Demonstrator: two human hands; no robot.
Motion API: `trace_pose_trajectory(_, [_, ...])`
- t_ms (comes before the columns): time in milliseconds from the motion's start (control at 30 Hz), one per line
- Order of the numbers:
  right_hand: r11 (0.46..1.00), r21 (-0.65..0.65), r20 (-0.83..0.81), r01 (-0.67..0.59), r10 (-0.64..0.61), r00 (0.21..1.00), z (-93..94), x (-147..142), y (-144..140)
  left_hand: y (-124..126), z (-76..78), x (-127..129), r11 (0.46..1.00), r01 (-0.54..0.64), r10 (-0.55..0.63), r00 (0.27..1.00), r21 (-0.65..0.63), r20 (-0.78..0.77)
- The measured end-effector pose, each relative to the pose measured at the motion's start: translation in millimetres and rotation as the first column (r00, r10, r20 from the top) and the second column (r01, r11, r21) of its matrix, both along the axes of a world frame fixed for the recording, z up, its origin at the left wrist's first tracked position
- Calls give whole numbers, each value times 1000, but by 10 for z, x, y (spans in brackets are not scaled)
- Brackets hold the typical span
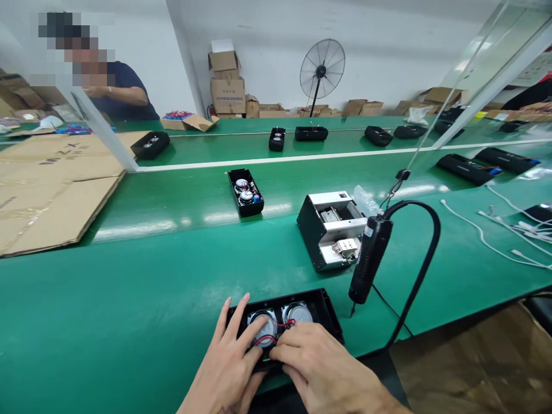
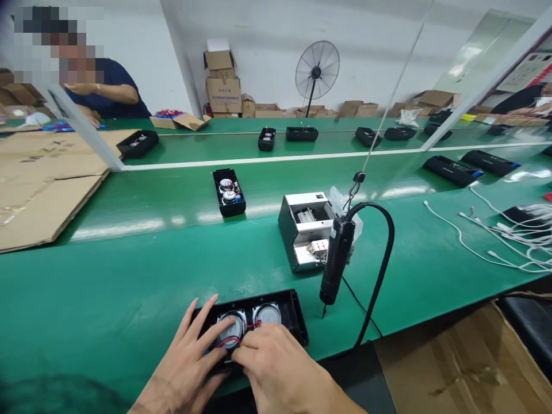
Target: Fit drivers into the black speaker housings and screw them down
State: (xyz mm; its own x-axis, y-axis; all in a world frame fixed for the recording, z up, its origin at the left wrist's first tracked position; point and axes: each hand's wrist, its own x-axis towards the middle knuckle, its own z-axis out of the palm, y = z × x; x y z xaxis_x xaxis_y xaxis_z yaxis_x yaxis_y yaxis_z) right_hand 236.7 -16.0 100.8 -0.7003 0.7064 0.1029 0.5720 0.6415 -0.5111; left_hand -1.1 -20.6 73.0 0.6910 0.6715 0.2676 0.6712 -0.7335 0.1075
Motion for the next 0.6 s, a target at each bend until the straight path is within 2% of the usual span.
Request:
trace_pose_trajectory(100, [1000, 25, -36, 4, -4, 999, -114, -34, -43, 10, -38, 3, 999, 17, -16, 1000, 29, -19])
trace_pose_trajectory(200, [994, 111, -34, 9, -6, 999, -202, -72, -68, 41, -105, 4, 999, 11, -10, 1000, 33, -14])
trace_pose_trajectory(267, [991, 135, -8, 4, -3, 1000, -192, -91, -30, 122, -90, 1, 998, 18, -17, 1000, -55, 19])
trace_pose_trajectory(333, [997, 79, 29, -14, 11, 1000, -104, -102, 87, 283, 16, 0, 970, 42, -30, 998, -241, 53])
trace_pose_trajectory(400, [999, -31, 70, -20, 23, 997, 50, -108, 289, 517, 201, 2, 871, 36, -5, 998, -489, 63])
trace_pose_trajectory(467, [991, -133, 99, 2, 11, 995, 230, -118, 548, 784, 403, 6, 714, -8, 71, 996, -700, 61])
trace_pose_trajectory(533, [970, -243, 96, 27, -3, 995, 384, -137, 813, 1029, 562, 9, 575, -22, 124, 990, -818, 60])
trace_pose_trajectory(600, [934, -354, 90, 38, -6, 996, 480, -167, 1033, 1211, 648, 10, 493, -10, 128, 990, -870, 61])
